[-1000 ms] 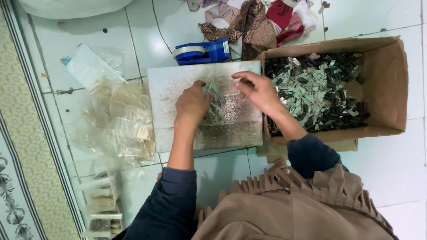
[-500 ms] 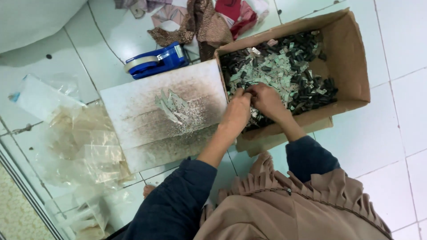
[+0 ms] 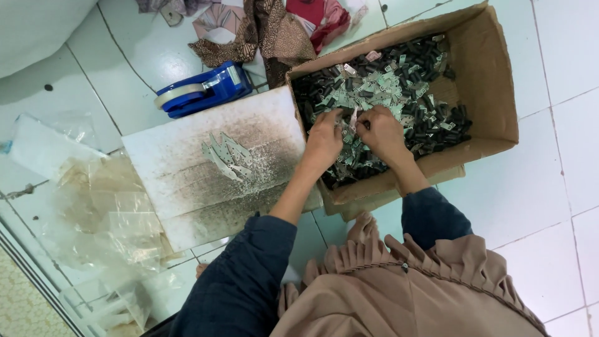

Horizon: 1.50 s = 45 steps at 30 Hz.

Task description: The person sits on the floor and sorts small metallic parts from a cardboard box into clear plastic bags. They place the filled bags on the floor next to other completed packages.

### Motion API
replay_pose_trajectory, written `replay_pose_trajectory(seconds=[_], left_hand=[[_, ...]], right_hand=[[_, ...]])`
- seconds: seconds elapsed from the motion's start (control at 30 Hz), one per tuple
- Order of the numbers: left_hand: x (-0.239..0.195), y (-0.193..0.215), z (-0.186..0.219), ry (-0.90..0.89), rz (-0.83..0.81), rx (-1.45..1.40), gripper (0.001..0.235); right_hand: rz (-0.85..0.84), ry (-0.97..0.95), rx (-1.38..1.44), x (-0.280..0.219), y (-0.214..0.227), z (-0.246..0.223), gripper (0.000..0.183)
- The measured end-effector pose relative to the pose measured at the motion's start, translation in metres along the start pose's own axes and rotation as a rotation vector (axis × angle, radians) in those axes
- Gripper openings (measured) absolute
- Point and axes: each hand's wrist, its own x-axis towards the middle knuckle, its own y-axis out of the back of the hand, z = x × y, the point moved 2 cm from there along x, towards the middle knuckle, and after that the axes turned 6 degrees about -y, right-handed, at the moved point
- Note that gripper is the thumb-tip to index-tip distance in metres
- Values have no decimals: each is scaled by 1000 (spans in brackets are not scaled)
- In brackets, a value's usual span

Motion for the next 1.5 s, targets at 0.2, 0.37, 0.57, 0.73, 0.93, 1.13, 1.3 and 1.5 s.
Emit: replay_pose_trajectory(seconds=[0.2, 0.37, 0.57, 0.73, 0.93, 1.13, 1.3, 1.5], left_hand=[[8, -1, -14, 28, -22, -86, 44], [10, -6, -14, 60, -29, -101, 38], [9, -8, -9, 43, 70, -102, 31], [-5, 6, 16, 9, 150, -189, 30], [-6, 33, 21, -91, 232, -139, 27], [-61, 144, 57, -93, 112, 216, 24], [-128, 209, 20, 101, 78, 391, 21], [-139, 190, -63, 122, 200, 172, 24]], right_hand=[[-28, -18, 486, -1, 8, -3, 21], [-111, -3, 713, -14, 29, -28, 13], [-148, -53, 870, -15, 36, -37, 8], [-196, -60, 896, -20, 37, -40, 8], [-186, 13, 872, -27, 54, -76, 8], [-304, 156, 887, -39, 67, -185, 7], [-394, 457, 438, -48, 30, -264, 15], [-571, 392, 46, -39, -5, -287, 26]])
